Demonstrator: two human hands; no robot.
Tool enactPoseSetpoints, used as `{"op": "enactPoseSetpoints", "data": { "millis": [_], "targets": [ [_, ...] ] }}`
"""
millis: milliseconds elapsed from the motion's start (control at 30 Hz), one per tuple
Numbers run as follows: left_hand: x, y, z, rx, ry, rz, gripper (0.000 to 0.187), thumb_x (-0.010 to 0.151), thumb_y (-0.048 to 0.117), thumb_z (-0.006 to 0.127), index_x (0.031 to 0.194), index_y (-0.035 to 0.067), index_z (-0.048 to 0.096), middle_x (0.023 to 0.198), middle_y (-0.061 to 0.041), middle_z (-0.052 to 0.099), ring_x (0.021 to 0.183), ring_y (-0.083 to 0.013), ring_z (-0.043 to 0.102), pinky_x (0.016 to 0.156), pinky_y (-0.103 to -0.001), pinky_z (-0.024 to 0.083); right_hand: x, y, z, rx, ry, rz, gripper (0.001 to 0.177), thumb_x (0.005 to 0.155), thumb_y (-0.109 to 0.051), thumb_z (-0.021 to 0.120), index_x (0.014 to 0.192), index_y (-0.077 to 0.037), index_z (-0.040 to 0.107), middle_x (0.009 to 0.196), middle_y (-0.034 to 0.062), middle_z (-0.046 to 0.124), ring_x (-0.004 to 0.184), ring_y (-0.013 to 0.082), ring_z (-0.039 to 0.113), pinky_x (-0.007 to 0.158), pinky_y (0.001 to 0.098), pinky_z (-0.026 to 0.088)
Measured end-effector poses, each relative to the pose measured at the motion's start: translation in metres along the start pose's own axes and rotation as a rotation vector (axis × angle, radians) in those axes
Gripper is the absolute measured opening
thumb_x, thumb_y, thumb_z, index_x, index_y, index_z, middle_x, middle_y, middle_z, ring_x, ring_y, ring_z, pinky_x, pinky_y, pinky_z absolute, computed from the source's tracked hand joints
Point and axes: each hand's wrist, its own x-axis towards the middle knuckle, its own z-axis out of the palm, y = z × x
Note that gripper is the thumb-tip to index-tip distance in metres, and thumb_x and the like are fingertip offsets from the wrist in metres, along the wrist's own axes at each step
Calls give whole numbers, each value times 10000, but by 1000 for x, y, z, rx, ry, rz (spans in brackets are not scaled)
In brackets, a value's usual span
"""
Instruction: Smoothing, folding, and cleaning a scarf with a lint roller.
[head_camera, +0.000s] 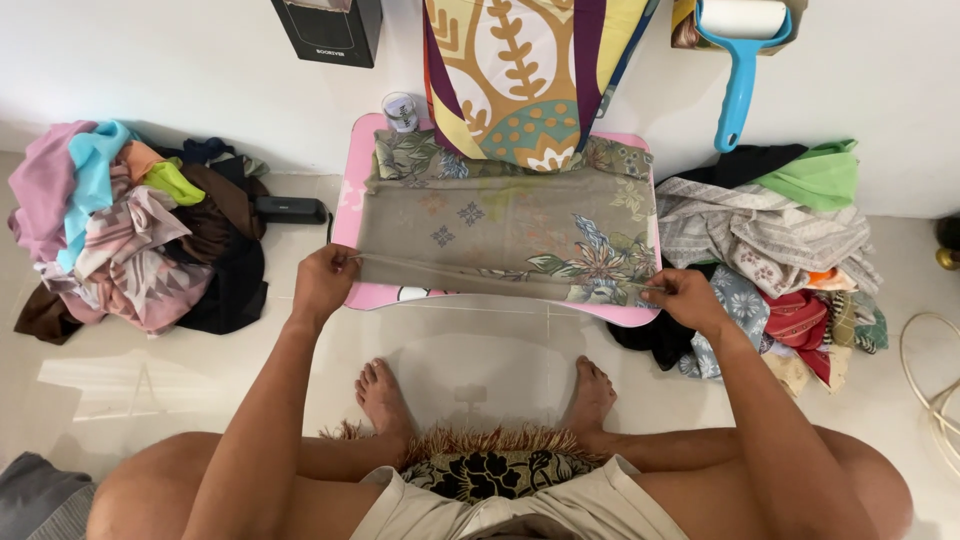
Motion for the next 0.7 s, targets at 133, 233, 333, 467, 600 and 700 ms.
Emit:
{"op": "enactPoseSetpoints", "data": {
  "millis": [133, 233, 333, 467, 600, 700],
  "targets": [
    [4, -10, -4, -62, -3, -55, 188, 898, 155, 704, 1064, 154, 790, 943, -89, 752, 897, -242, 723, 860, -376, 582, -7, -12, -6, 80, 20, 25, 151, 812, -21, 793, 962, -3, 784, 742, 92, 702, 694, 159, 568, 663, 306, 455],
    [0, -2, -12, -96, -25, -74, 193, 890, 127, 698, 1055, 125, 800, 931, -124, 754, 960, -289, 708, 893, -416, 545, -6, -18, -12, 103, 11, 84, 162, 801, -71, 839, 953, -35, 796, 787, 86, 734, 727, 161, 596, 709, 318, 484],
    [2, -9, -10, -130, -34, -101, 185, 901, 153, 701, 1052, 138, 808, 924, -113, 757, 920, -270, 695, 889, -409, 538, -5, -21, -10, 118, 18, 103, 110, 843, -66, 811, 944, -26, 793, 796, 87, 726, 743, 178, 599, 712, 339, 484],
    [10, -12, -1, -43, -33, -89, 191, 895, 147, 693, 1047, 147, 809, 903, -104, 754, 942, -293, 709, 881, -425, 545, 4, -7, -3, 62, 44, 91, 128, 856, -67, 808, 970, -13, 787, 824, 120, 731, 786, 206, 630, 757, 383, 501],
    [8, -3, -2, 42, -21, -34, 212, 908, 155, 678, 1082, 152, 799, 938, -90, 759, 987, -286, 714, 907, -430, 549, 5, -6, -1, 52, 53, 20, 205, 852, 21, 773, 1058, 15, 771, 872, 134, 705, 852, 215, 600, 792, 393, 484],
    [0, 8, -3, 78, -27, 33, 251, 917, 142, 688, 1151, 97, 767, 979, -147, 756, 1029, -324, 709, 931, -472, 543, 8, -3, 2, 69, 26, -44, 339, 837, 35, 798, 1168, 17, 730, 939, 171, 699, 908, 256, 606, 836, 421, 484]
  ]
}}
